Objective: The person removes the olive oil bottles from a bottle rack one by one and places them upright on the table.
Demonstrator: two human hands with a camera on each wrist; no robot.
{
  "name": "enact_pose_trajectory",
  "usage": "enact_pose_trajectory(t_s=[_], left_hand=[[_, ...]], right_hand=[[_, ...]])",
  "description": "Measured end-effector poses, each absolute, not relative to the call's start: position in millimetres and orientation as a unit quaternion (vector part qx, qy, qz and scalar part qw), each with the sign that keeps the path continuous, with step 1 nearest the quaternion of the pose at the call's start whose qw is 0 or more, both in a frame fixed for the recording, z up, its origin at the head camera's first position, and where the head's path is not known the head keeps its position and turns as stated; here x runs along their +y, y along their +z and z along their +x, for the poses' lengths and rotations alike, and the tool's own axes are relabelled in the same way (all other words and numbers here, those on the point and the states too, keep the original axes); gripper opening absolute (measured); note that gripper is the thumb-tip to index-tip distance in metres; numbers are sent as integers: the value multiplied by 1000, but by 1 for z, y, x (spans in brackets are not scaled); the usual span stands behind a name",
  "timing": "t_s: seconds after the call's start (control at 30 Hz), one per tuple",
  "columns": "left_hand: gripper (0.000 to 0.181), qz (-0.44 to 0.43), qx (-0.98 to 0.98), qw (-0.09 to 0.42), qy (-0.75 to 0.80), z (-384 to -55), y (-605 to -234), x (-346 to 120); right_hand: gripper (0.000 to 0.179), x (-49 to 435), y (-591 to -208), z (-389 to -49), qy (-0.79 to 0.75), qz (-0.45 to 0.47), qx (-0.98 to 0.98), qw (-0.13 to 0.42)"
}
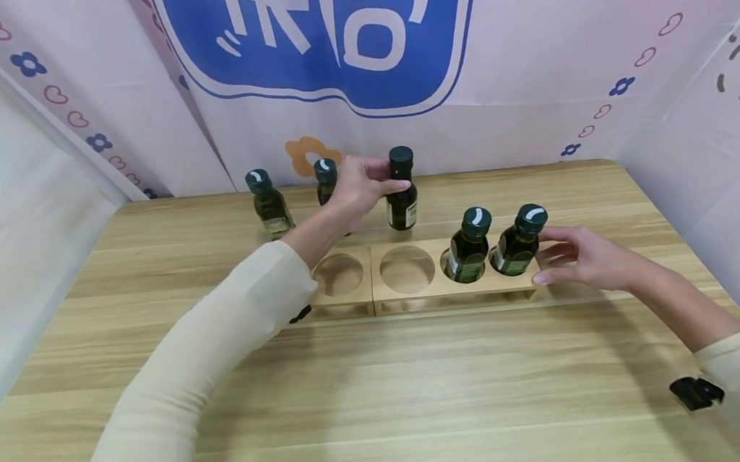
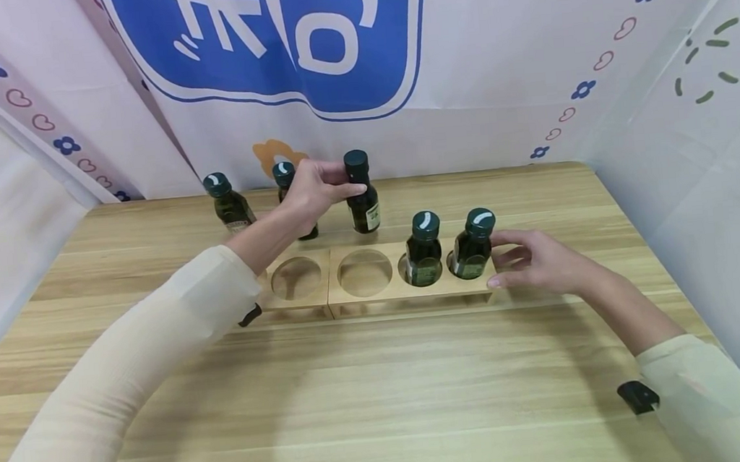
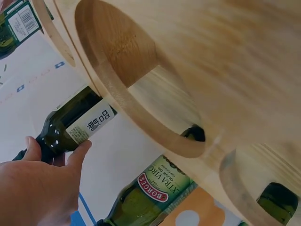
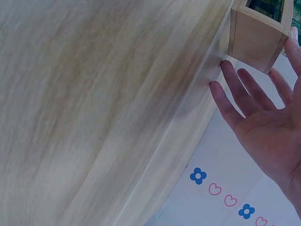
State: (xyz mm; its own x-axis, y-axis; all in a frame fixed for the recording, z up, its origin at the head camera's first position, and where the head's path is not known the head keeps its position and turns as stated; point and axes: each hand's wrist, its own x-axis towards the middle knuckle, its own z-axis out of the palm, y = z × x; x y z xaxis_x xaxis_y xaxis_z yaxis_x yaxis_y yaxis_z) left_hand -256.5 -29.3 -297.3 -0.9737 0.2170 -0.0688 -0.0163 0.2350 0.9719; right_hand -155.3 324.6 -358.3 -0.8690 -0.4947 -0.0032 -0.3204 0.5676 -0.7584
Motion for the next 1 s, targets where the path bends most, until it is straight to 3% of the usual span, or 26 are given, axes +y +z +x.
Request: enact_pose_trajectory(t_s=[1.0], left_hand=[[37, 26, 783, 94, 615, -270, -317, -27]], right_hand=[[57, 325, -359, -156, -403, -244, 876, 102]])
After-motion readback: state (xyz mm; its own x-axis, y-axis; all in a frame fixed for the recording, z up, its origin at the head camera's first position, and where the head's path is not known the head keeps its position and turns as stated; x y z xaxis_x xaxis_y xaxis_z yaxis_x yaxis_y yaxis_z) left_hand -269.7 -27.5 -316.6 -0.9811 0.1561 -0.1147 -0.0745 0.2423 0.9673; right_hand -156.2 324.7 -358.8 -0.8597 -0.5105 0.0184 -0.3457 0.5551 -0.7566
